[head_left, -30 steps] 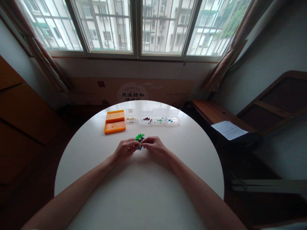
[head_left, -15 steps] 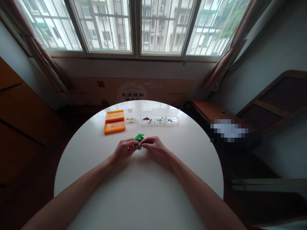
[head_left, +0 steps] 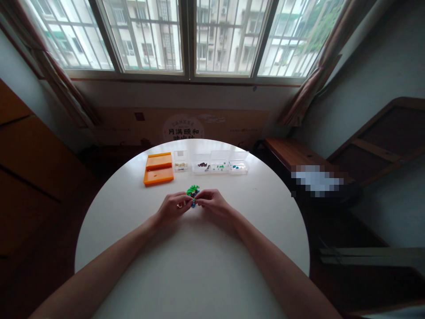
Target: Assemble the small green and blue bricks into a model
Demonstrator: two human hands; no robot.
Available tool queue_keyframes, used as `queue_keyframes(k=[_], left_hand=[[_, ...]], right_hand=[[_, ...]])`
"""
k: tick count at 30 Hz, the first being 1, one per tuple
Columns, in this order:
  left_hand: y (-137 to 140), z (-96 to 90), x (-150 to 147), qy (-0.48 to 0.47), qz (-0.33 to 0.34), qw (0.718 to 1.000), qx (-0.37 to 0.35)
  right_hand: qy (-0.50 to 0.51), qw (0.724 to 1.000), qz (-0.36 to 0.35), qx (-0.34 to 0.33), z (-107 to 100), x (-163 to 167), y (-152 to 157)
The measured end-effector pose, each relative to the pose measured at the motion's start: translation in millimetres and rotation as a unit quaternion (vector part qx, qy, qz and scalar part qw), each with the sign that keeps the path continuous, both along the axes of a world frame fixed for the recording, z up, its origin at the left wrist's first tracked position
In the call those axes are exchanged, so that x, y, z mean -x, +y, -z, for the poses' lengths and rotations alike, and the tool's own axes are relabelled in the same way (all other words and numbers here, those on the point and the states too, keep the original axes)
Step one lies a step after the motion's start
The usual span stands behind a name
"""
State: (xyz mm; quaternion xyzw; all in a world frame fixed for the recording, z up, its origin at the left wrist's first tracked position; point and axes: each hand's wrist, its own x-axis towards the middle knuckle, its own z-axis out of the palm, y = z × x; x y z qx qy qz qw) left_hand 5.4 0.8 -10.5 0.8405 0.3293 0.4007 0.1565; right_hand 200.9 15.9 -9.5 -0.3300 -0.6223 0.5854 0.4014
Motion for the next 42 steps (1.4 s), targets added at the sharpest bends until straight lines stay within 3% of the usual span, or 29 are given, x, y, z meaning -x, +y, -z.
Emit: queue_keyframes(k=[42], left_hand=[[1.6, 3.4, 0.5, 0.007, -0.004, 1.0, 0.008]], right_hand=[[-0.004, 1.0, 0.004, 0.001, 5.0, 0.4, 2.3]])
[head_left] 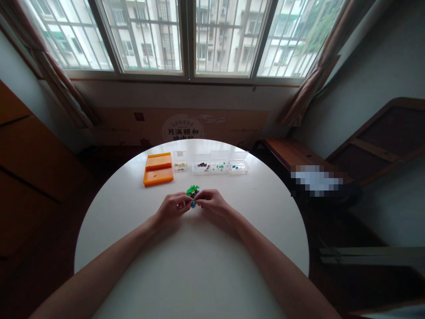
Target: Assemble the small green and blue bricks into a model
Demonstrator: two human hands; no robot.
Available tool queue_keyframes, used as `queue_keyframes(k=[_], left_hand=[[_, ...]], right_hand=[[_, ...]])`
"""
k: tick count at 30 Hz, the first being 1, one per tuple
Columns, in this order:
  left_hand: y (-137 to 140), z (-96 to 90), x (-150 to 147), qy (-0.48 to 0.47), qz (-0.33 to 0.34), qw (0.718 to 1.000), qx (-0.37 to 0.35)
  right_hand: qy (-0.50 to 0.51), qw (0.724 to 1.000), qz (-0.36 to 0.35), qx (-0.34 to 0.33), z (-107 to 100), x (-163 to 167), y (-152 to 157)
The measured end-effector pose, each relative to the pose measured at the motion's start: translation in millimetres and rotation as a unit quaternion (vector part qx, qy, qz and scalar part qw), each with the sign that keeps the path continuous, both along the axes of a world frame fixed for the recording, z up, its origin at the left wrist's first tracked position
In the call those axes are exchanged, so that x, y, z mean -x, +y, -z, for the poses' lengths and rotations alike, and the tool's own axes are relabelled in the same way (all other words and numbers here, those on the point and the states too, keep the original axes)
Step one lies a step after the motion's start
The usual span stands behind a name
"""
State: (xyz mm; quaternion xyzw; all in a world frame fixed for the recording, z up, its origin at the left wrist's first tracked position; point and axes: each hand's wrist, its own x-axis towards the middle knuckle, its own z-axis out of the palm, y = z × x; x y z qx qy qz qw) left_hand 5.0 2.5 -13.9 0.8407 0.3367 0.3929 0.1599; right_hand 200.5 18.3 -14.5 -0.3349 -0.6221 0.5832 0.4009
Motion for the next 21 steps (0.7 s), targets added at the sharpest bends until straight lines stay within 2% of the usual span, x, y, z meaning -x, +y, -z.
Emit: queue_keyframes(k=[21], left_hand=[[2.0, 3.2, 1.0, 0.0, 0.002, 1.0, 0.002]], right_hand=[[0.0, 1.0, -0.004, -0.008, 2.8, -0.6, 1.3]])
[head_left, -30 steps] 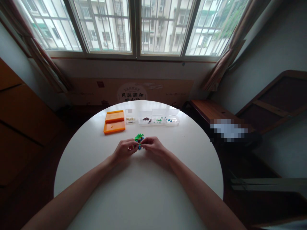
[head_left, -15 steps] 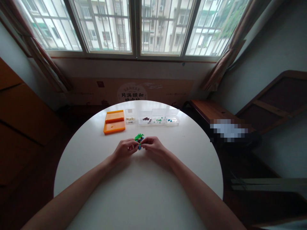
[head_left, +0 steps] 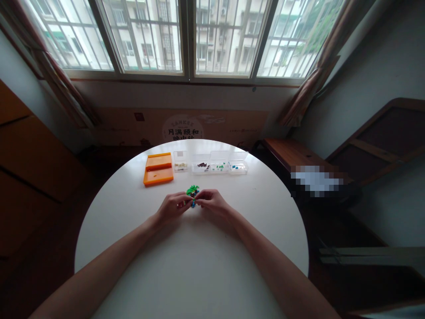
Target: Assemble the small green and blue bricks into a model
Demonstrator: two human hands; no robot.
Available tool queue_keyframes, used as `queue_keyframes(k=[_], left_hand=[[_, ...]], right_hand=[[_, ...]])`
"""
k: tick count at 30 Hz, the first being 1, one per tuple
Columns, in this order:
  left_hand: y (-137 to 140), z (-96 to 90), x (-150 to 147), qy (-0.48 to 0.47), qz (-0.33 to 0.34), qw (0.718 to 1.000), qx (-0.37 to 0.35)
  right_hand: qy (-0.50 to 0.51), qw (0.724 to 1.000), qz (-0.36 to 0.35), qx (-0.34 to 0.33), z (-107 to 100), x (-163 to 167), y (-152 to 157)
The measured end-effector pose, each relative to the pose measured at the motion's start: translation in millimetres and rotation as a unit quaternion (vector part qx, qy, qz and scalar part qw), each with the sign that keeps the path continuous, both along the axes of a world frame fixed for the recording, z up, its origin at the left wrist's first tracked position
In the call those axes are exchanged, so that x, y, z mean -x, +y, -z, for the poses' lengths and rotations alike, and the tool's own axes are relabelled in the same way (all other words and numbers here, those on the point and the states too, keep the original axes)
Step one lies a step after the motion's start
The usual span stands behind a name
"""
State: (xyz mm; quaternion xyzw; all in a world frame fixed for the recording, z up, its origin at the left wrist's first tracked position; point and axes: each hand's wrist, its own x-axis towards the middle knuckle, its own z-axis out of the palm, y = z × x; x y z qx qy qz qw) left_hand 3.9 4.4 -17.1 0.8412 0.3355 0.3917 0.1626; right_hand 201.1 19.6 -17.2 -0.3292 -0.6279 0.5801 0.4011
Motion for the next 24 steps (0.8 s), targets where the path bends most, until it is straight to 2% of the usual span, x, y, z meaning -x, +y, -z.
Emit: queue_keyframes(k=[24], left_hand=[[0.6, 0.8, -0.1, 0.004, -0.003, 1.0, -0.014]], right_hand=[[-0.015, 1.0, -0.006, -0.006, -1.8, 1.2, -2.5]])
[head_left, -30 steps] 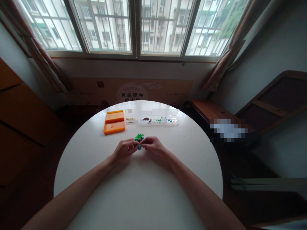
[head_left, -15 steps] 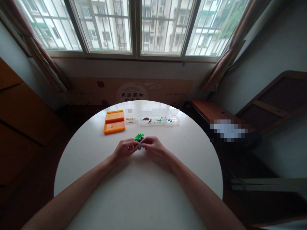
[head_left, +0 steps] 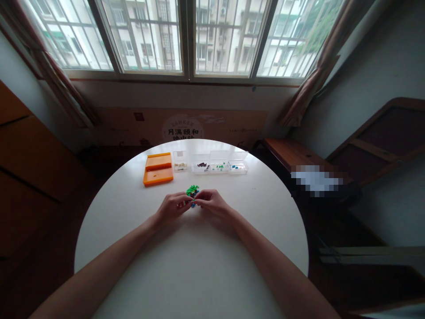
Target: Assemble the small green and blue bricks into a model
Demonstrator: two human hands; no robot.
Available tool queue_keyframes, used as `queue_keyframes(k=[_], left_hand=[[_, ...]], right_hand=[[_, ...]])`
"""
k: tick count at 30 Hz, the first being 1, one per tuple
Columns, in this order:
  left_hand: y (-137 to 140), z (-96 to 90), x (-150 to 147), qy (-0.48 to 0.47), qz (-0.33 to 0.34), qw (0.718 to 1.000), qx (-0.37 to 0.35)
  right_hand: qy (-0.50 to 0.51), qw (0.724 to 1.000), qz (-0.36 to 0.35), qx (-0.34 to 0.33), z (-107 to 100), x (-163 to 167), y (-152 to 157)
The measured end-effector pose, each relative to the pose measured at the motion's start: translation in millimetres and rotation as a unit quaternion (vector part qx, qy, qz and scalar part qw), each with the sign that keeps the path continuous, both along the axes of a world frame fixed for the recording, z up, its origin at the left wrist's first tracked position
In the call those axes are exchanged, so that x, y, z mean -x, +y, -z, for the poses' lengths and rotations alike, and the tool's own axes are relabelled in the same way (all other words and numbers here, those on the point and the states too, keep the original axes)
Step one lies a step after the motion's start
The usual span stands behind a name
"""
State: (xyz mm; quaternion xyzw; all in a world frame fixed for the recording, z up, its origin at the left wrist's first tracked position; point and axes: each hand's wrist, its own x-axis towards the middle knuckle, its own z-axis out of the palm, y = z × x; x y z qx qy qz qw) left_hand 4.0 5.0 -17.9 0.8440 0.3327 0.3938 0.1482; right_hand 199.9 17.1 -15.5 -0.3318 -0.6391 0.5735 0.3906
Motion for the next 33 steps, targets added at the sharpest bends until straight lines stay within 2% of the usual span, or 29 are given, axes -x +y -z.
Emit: queue_keyframes(k=[33], left_hand=[[-1.5, -1.8, -0.4, -0.005, 0.007, 1.0, 0.002]], right_hand=[[-0.001, 1.0, 0.004, 0.0, 3.3, 0.0, 1.1]])
